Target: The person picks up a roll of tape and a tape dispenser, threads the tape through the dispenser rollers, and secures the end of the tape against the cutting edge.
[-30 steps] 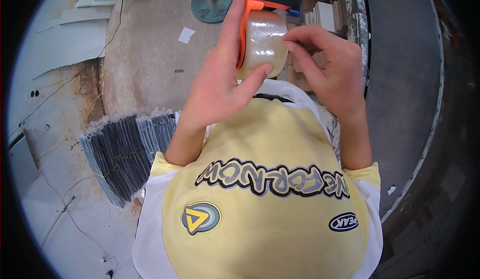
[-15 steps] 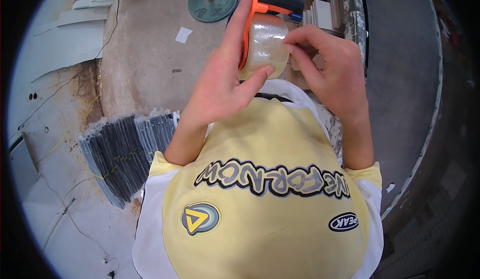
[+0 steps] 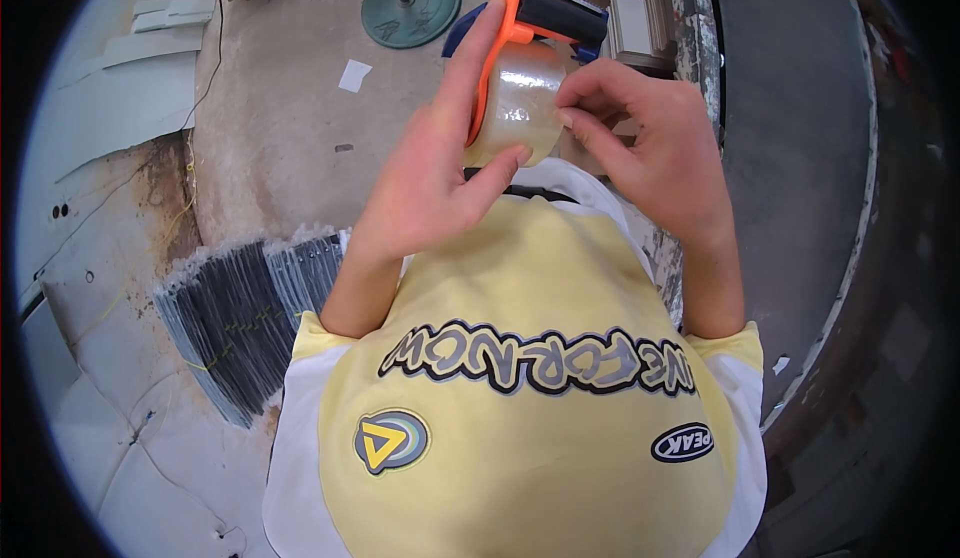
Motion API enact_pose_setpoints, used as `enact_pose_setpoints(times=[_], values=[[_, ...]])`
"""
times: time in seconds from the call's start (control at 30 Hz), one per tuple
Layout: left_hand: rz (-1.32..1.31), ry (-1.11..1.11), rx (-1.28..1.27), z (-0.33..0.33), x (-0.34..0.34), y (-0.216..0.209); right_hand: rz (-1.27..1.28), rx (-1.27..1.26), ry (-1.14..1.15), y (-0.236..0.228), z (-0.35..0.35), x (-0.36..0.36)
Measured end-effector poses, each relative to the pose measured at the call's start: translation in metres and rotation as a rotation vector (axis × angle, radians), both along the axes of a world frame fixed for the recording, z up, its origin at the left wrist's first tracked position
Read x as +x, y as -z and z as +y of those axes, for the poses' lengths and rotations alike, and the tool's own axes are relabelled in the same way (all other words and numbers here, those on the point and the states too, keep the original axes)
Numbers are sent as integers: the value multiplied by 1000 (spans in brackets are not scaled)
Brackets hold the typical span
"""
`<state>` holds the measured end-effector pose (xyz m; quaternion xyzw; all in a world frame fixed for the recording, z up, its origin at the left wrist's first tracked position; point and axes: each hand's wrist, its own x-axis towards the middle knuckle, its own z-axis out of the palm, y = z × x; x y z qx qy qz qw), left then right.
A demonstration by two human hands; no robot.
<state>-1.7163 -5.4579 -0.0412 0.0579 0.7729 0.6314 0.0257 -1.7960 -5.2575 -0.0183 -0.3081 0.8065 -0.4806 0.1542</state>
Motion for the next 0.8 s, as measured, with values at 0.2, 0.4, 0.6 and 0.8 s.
enact_pose_setpoints(times=[0.2,0.4,0.6,0.8], values=[[-15,16,-53,-1,-1,2,179,27,69,14,-3,11],[-127,10,143,-5,4,7,-25,-83,68,17,-4,6],[-108,87,155,-16,4,6,-61,-104,12,6,-4,8],[-206,187,335,-23,5,-15,132,45,-92,-19,-2,10]])
